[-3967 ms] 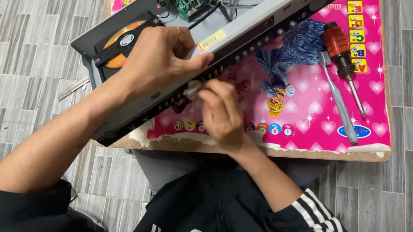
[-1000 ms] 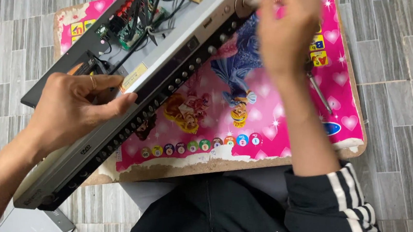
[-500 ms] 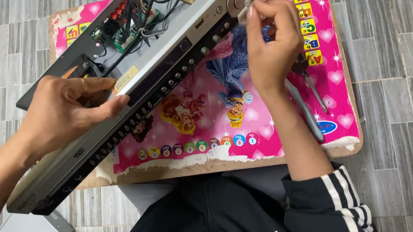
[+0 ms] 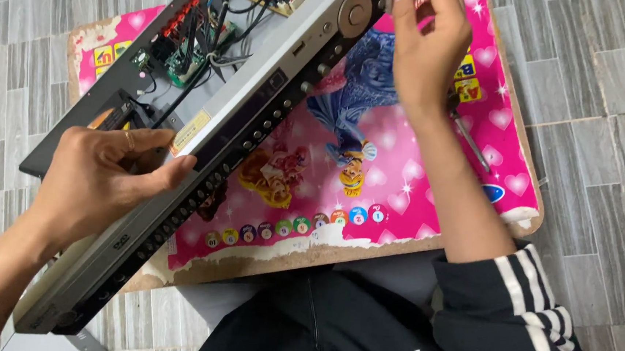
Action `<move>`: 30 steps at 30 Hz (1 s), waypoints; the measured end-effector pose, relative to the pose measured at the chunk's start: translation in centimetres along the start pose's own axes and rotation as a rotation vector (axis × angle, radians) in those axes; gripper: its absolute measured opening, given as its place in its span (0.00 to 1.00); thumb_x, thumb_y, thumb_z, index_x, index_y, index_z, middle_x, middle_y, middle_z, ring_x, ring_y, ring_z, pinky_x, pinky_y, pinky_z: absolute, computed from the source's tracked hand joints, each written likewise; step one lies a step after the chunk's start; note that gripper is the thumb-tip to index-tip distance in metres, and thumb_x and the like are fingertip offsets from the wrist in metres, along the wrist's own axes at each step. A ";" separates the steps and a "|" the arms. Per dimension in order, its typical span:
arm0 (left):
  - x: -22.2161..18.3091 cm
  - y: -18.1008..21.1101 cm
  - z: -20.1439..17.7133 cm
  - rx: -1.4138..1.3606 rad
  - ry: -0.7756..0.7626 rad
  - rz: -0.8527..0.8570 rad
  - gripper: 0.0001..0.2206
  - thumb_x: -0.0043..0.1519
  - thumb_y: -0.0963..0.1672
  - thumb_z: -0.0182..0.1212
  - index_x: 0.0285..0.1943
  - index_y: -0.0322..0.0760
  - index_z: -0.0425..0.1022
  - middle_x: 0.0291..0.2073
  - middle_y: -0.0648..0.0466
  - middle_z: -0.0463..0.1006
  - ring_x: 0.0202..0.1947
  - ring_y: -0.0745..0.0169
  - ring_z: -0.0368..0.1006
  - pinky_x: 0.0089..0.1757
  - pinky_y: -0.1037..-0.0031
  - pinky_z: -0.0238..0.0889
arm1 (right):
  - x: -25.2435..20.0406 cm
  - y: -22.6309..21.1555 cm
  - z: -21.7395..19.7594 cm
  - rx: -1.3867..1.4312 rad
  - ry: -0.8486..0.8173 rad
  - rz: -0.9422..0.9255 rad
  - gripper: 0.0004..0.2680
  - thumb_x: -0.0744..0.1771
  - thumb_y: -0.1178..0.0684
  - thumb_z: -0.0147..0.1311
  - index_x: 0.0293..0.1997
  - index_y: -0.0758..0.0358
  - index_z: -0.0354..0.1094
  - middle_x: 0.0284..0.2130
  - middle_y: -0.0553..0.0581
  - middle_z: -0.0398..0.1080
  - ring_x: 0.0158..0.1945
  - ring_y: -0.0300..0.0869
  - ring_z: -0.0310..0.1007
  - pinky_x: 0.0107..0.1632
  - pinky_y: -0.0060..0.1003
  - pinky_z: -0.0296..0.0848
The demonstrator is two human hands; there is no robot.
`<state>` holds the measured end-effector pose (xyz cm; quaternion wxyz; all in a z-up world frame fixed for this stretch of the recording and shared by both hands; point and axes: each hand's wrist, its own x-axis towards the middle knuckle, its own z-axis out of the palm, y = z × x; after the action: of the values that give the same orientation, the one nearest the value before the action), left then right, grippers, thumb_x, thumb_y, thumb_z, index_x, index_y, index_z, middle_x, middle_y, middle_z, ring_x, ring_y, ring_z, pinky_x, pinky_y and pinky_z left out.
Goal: Cleaning and repairing the internal components of a DVD player using a brush and cloth.
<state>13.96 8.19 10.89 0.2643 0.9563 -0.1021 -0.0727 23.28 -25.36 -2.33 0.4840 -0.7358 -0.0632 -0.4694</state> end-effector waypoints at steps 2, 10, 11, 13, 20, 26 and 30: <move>-0.1 0.1 0.0 0.024 -0.004 0.006 0.21 0.53 0.42 0.73 0.53 0.20 0.79 0.21 0.46 0.83 0.16 0.66 0.68 0.19 0.77 0.60 | -0.1 0.2 -0.6 0.171 -0.064 0.097 0.02 0.70 0.64 0.55 0.44 0.72 0.73 0.33 0.54 0.71 0.32 0.38 0.65 0.36 0.31 0.66; -0.6 -0.2 0.9 0.091 0.000 0.065 0.22 0.50 0.43 0.74 0.51 0.23 0.81 0.24 0.44 0.85 0.14 0.65 0.70 0.19 0.76 0.64 | 1.5 0.2 -2.3 0.285 -0.326 0.009 0.07 0.74 0.61 0.56 0.45 0.80 0.74 0.32 0.58 0.71 0.31 0.39 0.61 0.36 0.32 0.63; -0.7 -0.1 1.0 0.036 -0.017 0.020 0.21 0.51 0.43 0.74 0.52 0.24 0.81 0.21 0.48 0.83 0.15 0.67 0.68 0.19 0.76 0.62 | 1.3 0.3 -2.5 0.248 -0.341 0.033 0.05 0.73 0.62 0.56 0.49 0.79 0.74 0.35 0.59 0.72 0.34 0.40 0.63 0.37 0.32 0.64; -0.9 -0.1 1.1 -0.021 -0.032 -0.024 0.21 0.51 0.43 0.74 0.52 0.24 0.82 0.17 0.51 0.81 0.16 0.69 0.65 0.19 0.77 0.60 | 0.8 0.6 -3.1 0.210 -0.356 0.056 0.06 0.72 0.64 0.55 0.53 0.77 0.74 0.39 0.60 0.72 0.37 0.40 0.65 0.39 0.31 0.65; -1.4 -0.6 2.5 0.013 -0.045 0.068 0.17 0.52 0.43 0.73 0.48 0.27 0.83 0.15 0.54 0.80 0.13 0.71 0.63 0.19 0.77 0.57 | -0.3 1.4 -4.5 0.285 -0.494 0.192 0.06 0.72 0.67 0.56 0.56 0.78 0.72 0.42 0.57 0.67 0.40 0.37 0.63 0.43 0.28 0.64; -2.2 -2.1 5.2 0.089 -0.017 0.253 0.17 0.53 0.46 0.73 0.46 0.30 0.83 0.20 0.52 0.82 0.14 0.66 0.70 0.20 0.74 0.62 | -0.8 0.8 -5.3 0.206 -0.515 0.148 0.07 0.72 0.69 0.55 0.56 0.78 0.73 0.41 0.59 0.68 0.39 0.39 0.62 0.42 0.29 0.63; -2.9 -3.1 8.0 0.256 0.019 0.426 0.10 0.57 0.49 0.70 0.35 0.40 0.82 0.18 0.56 0.77 0.15 0.60 0.70 0.21 0.70 0.60 | -1.9 0.0 -7.1 0.009 -0.620 0.315 0.07 0.69 0.67 0.59 0.52 0.73 0.76 0.39 0.57 0.71 0.32 0.35 0.61 0.34 0.26 0.61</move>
<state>10.07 7.60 2.74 0.1514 0.9395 -0.3072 0.0074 17.74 -30.10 -3.13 0.5113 -0.8421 -0.0950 -0.1427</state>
